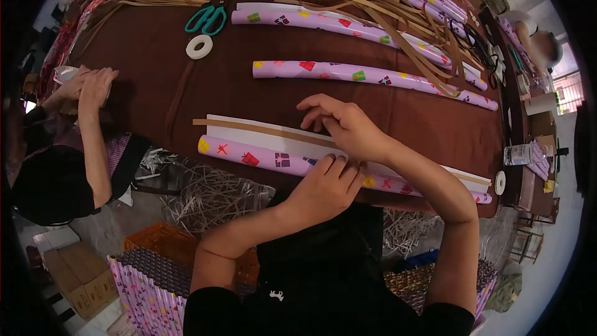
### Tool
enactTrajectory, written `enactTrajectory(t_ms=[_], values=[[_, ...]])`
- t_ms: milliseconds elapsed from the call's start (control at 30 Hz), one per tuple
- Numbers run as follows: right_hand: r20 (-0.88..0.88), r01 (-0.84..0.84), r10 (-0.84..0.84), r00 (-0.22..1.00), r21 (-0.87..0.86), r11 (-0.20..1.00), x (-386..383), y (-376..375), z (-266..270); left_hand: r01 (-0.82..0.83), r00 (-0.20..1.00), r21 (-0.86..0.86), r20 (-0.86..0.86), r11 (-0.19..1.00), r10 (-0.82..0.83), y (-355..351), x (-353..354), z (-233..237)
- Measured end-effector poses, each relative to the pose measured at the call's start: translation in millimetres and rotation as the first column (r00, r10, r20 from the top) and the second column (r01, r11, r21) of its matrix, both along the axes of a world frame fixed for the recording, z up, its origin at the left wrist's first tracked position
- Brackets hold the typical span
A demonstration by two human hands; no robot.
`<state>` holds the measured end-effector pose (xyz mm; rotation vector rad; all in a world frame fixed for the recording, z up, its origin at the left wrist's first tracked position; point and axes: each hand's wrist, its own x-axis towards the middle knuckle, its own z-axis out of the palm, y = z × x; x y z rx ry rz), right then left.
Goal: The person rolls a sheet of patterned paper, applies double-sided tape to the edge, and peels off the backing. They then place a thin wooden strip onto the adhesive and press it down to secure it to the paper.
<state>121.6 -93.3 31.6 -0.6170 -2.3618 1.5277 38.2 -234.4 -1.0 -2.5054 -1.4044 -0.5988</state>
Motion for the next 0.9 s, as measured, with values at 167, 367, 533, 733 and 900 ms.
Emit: enactTrajectory(t_ms=[167, 367, 533, 733, 900], values=[[-0.01, -0.022, 0.022, 1.0, -0.009, 1.0, 0.3, 0.1, -0.8, -0.004, 0.999, 0.024, 0.037, 1.0, 0.003, 1.4, 0.5, 1.4], [-0.059, -0.116, 0.152, 0.987, 0.404, 0.907, 0.4, 1.3, -4.0, -0.01, 0.999, 0.003, 0.049, 1.0, 0.01, 0.2, 0.9, 1.6], [-0.039, -0.071, 0.073, 0.997, 0.045, 0.996, -4.6, 2.4, -1.5, -0.004, 1.0, 0.042, 0.025, 0.999, 0.003, 2.0, 0.1, 1.6], [-0.034, 0.016, -0.022, 0.999, -0.187, 0.982, -4.0, 3.6, -2.2, -0.007, 1.0, 0.022, 0.01, 1.0, 0.006, 1.5, -0.3, 3.2], [-0.076, 0.046, -0.074, 0.994, -0.325, 0.945, -3.9, 2.7, -2.6, 0.005, 1.0, 0.047, 0.03, 0.999, -0.007, 2.4, -1.1, 3.6]])
